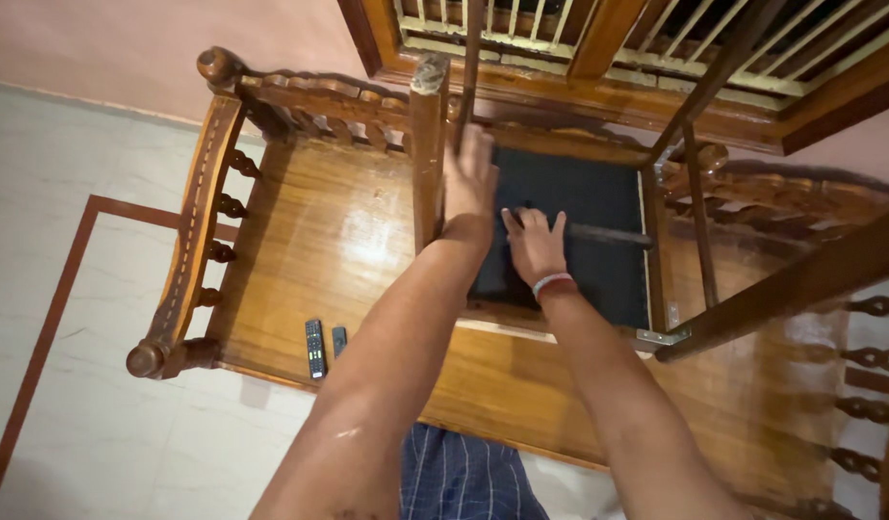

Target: The person wipes the underside and backrest of a wooden chair with a dark cloth, then flips it upright and wipes the seat and backrest. They repeat the wiping process on a second wooden chair, cleaning the backrest and seat.

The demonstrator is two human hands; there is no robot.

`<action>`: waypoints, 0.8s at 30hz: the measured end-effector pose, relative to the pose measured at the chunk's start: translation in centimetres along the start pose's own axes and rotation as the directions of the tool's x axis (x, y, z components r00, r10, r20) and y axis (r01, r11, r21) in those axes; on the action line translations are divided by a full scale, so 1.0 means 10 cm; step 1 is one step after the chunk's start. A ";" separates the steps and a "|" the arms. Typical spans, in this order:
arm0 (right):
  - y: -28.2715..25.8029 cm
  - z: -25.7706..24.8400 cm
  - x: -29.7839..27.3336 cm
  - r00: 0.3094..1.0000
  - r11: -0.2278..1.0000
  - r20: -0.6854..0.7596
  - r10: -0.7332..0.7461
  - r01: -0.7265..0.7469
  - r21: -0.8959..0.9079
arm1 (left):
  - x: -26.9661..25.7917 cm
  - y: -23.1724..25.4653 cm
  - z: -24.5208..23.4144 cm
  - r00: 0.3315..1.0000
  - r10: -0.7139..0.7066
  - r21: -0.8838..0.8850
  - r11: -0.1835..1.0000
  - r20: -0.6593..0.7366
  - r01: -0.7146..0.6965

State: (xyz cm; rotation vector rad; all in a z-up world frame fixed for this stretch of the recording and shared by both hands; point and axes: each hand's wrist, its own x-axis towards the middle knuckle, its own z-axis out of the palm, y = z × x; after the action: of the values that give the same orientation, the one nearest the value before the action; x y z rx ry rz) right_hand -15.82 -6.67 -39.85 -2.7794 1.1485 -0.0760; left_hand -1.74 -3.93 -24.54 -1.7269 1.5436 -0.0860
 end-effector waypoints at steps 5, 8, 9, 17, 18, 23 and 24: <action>0.53 -0.12 -0.18 0.994 0.993 0.062 0.087 -0.082 -0.090 | 0.26 0.16 0.30 0.953 0.050 0.095 0.992 0.298 -0.082; 0.99 -0.28 -0.41 0.935 0.950 0.178 0.306 -0.287 -0.123 | 0.37 0.23 0.36 0.938 -0.099 -0.342 0.914 0.333 0.218; 1.14 -0.29 -0.50 0.923 0.933 0.157 0.350 -0.329 -0.143 | 0.37 0.26 0.37 0.948 -0.104 -0.350 0.913 0.299 0.210; 0.68 0.11 -0.51 0.979 0.978 0.052 0.196 -0.199 0.060 | 0.23 0.27 0.55 0.994 -0.098 -0.438 0.893 0.043 0.106; 0.54 0.15 -0.46 0.988 0.987 0.035 0.150 -0.152 0.058 | 0.28 0.26 0.58 0.991 -0.133 -0.465 0.877 0.011 0.123; 0.47 0.03 -0.30 1.000 1.000 0.003 0.019 -0.019 -0.005 | 0.70 0.26 0.68 0.983 -0.172 -0.424 0.888 0.057 0.180; 0.56 -0.01 -0.34 1.000 1.000 -0.012 0.018 -0.018 -0.004 | 0.75 0.31 0.69 0.983 -0.179 -0.442 0.879 0.045 0.180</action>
State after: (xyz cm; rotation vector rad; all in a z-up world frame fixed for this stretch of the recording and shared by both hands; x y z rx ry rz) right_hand -22.16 -8.22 -40.52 -2.7756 1.1782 -0.0885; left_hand 1.41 -6.72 -34.37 -2.2277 1.4737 0.1932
